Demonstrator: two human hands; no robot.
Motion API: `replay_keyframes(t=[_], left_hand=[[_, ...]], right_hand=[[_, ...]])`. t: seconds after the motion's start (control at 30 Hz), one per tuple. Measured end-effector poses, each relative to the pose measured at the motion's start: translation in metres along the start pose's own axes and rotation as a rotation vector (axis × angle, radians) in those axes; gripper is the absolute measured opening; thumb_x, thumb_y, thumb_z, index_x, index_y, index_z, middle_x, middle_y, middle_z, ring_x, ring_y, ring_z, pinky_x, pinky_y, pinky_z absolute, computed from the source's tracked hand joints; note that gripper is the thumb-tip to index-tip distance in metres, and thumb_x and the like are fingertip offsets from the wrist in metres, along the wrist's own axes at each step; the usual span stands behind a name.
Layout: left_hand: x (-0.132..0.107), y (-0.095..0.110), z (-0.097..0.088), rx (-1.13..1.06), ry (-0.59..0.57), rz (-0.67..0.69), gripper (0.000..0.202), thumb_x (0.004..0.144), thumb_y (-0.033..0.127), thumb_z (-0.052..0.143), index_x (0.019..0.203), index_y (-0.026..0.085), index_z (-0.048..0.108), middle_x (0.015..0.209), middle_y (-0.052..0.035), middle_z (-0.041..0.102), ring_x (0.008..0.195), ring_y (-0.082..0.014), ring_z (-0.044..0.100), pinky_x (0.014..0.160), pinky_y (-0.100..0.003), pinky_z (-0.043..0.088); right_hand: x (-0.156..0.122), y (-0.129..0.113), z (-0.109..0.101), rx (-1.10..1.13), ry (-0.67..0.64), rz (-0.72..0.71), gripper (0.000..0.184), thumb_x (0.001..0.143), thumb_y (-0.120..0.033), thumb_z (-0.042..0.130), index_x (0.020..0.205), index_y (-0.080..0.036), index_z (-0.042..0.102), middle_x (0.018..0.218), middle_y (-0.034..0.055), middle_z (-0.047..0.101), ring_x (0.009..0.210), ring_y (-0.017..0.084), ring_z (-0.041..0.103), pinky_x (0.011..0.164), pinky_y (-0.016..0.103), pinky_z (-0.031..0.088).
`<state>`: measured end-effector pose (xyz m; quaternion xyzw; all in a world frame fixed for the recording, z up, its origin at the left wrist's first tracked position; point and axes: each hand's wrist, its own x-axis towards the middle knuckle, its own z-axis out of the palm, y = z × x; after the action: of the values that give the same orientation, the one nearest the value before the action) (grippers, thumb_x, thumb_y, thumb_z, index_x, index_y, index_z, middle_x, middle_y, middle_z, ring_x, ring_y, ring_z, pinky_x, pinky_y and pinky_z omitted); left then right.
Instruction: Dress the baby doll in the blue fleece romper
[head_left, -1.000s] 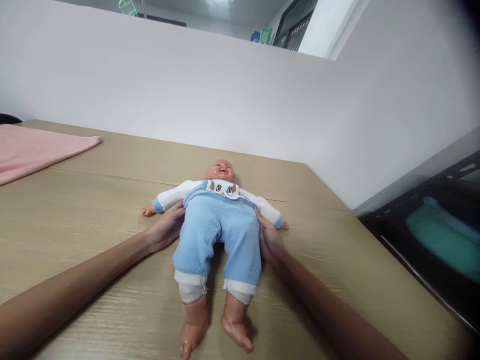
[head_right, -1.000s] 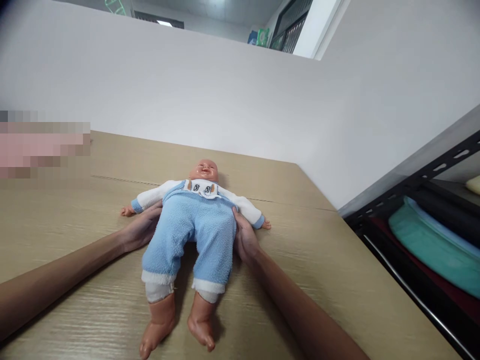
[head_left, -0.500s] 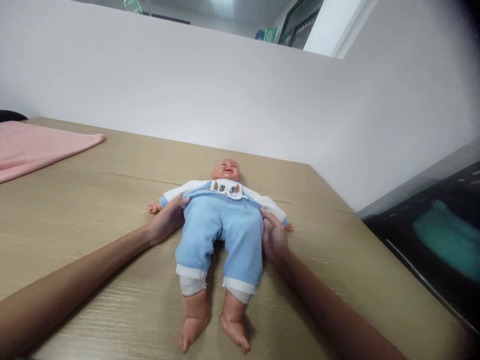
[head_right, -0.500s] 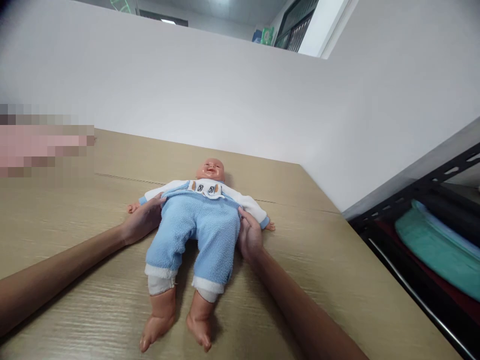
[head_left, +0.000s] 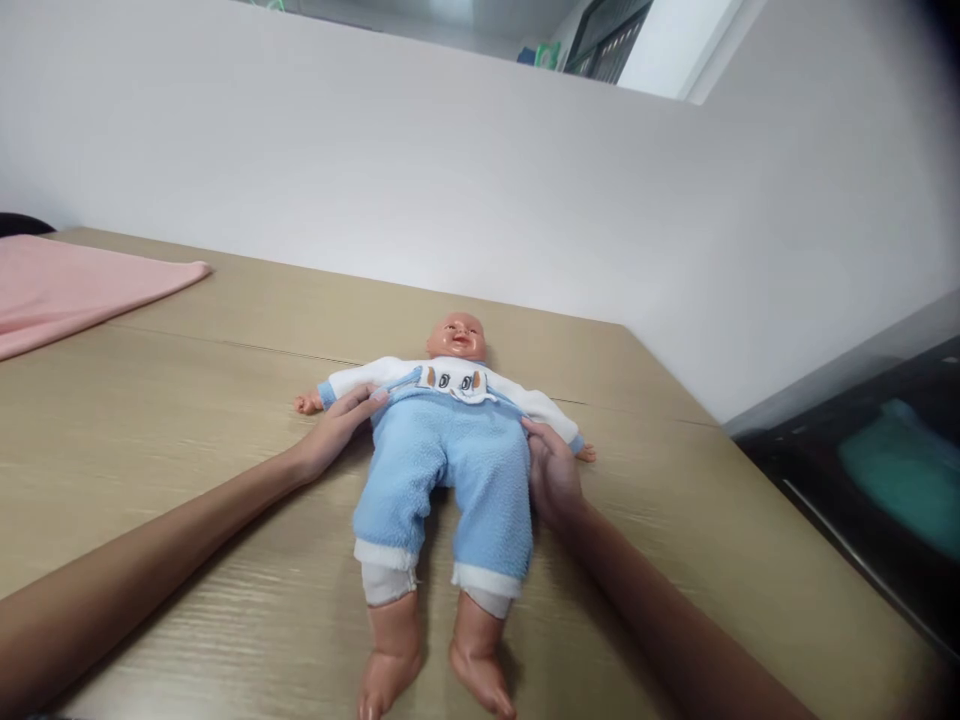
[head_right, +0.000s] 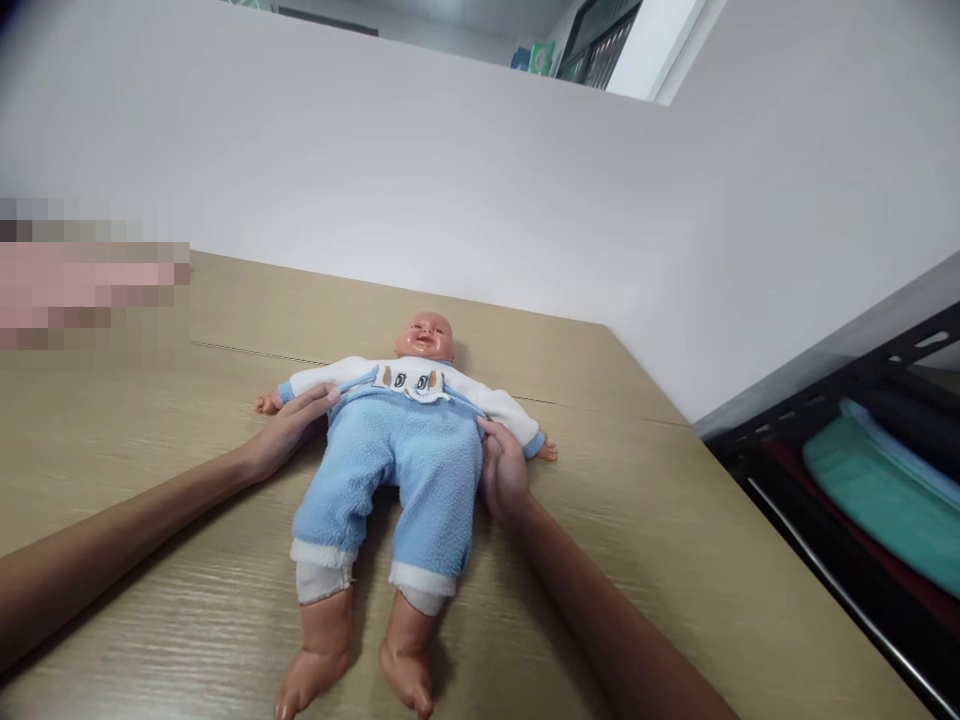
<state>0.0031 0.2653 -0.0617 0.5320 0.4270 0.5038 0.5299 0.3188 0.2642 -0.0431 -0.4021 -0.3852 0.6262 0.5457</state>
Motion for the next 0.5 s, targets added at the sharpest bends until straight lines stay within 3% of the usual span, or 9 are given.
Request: replay_keyframes(t=[0.1, 0.2, 0.37, 0.43, 0.5], left_hand=[[-0.001, 0.003, 0.0, -0.031, -0.031, 0.007, 0.041, 0.097, 0.061, 0.085, 0.105, 0.021, 0.074, 0.104, -0.004, 0.07, 0.104, -0.0265, 0.063, 0.096, -0.038, 0.051], [0.001, 0.0, 0.003, -0.229, 0.062, 0.001, 0.04, 0.096, 0.058, 0.089, 0.109, 0.023, 0.073, 0.109, -0.0028, 0.073, 0.106, -0.0224, 0.065, 0.097, -0.033, 0.052], [0.009, -0.004, 0.01, -0.414, 0.132, 0.021, 0.036, 0.092, 0.05, 0.094, 0.098, 0.022, 0.072, 0.1, -0.0007, 0.073, 0.094, -0.0186, 0.064, 0.088, -0.029, 0.051], [0.011, -0.003, 0.013, -0.413, 0.123, 0.019, 0.033, 0.093, 0.049, 0.094, 0.097, 0.021, 0.075, 0.1, -0.0021, 0.075, 0.094, -0.0202, 0.064, 0.089, -0.031, 0.051], [0.012, -0.001, 0.015, -0.398, 0.107, 0.002, 0.035, 0.092, 0.051, 0.093, 0.103, 0.02, 0.081, 0.105, -0.0055, 0.078, 0.101, -0.0238, 0.066, 0.096, -0.034, 0.052]], right_hand=[[-0.002, -0.002, 0.003, -0.038, 0.002, 0.006, 0.023, 0.08, -0.049, 0.077, 0.092, -0.031, 0.073, 0.094, 0.0043, 0.086, 0.119, 0.039, 0.079, 0.103, 0.051, 0.066], [0.002, -0.002, 0.003, -0.174, 0.002, -0.019, 0.024, 0.082, -0.054, 0.071, 0.09, -0.032, 0.069, 0.093, 0.006, 0.085, 0.111, 0.038, 0.08, 0.096, 0.049, 0.067], [0.016, -0.007, -0.009, -0.546, 0.013, -0.073, 0.037, 0.081, -0.065, 0.07, 0.073, -0.031, 0.054, 0.068, 0.002, 0.067, 0.074, 0.03, 0.071, 0.074, 0.044, 0.063], [0.012, -0.015, -0.011, -0.628, 0.066, -0.107, 0.037, 0.081, -0.062, 0.078, 0.078, -0.03, 0.059, 0.075, 0.0023, 0.068, 0.077, 0.029, 0.068, 0.076, 0.043, 0.06], [0.003, -0.025, -0.007, -0.757, 0.17, -0.216, 0.037, 0.086, -0.06, 0.081, 0.096, -0.028, 0.065, 0.092, 0.005, 0.073, 0.087, 0.03, 0.066, 0.086, 0.044, 0.057]])
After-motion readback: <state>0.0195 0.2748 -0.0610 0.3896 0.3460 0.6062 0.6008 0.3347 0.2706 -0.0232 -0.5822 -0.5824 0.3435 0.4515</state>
